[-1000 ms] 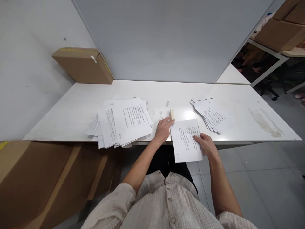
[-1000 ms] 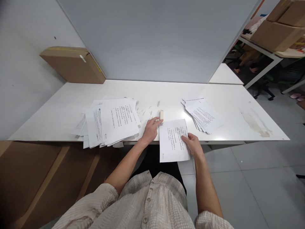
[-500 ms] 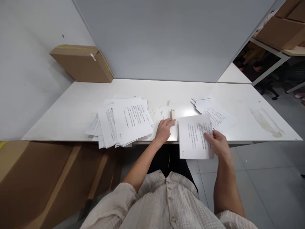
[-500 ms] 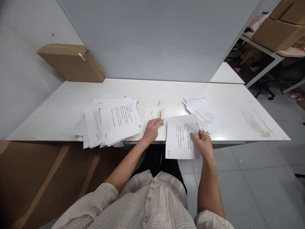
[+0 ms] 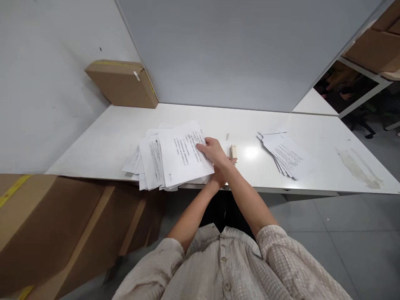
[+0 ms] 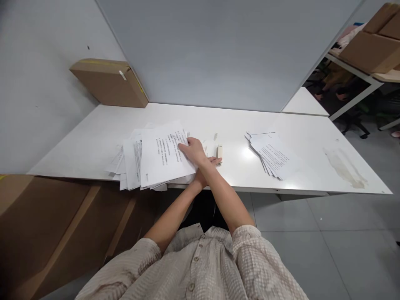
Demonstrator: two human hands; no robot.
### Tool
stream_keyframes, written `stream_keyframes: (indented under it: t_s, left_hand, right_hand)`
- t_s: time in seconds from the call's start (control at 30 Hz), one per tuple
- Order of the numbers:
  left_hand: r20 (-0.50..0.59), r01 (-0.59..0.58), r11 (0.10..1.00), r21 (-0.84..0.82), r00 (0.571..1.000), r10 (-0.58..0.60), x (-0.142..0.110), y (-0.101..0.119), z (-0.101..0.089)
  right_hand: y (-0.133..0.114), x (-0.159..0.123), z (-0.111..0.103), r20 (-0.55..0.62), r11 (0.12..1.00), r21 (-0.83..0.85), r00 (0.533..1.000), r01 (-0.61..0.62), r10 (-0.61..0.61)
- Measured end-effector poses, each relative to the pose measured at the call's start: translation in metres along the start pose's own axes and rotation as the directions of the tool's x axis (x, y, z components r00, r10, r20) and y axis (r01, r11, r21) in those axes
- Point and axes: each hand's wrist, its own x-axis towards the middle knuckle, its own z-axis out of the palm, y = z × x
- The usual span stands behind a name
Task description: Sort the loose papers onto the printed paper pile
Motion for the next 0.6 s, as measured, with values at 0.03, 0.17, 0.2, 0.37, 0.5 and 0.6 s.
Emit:
stream_keyframes:
  t_s: [0.03, 0.17, 0.2, 0.37, 0.5, 0.6]
  left_hand:
    - [0.024, -0.012, 1.0, 0.029, 1.0, 0.012, 0.001, 0.0, 0.0]
    - [0.049, -0.081, 0.974, 0.213, 0.996, 0.072, 0.005, -0.003, 0.002]
    - [0.05, -0.106, 0.955, 0.276, 0.994, 0.095, 0.005, -0.004, 0.003]
    - [0.106, -0.226, 0.814, 0.534, 0.974, 0.201, 0.003, -0.01, 0.006]
    - [0.103, -0.245, 0.776, 0.581, 0.968, 0.229, 0.002, -0.013, 0.006]
    - [0.102, -0.259, 0.766, 0.588, 0.963, 0.248, 0.002, -0.016, 0.006]
  right_hand:
    - [-0.003, 0.006, 0.007, 0.003, 0.997, -0.079, 1.0, 0.0, 0.001]
    - [0.008, 0.006, -0.008, -0.078, 0.978, -0.209, 0.997, -0.01, -0.006]
    - [0.017, 0.002, -0.022, -0.13, 0.973, -0.232, 0.991, -0.013, -0.018]
    - [0.088, -0.029, -0.129, -0.538, 0.858, -0.46, 0.84, -0.228, -0.066]
    - [0.145, -0.048, -0.191, -0.606, 0.681, -0.572, 0.795, -0.457, 0.025]
    - [0.168, -0.055, -0.206, -0.584, 0.61, -0.595, 0.803, -0.523, 0.119]
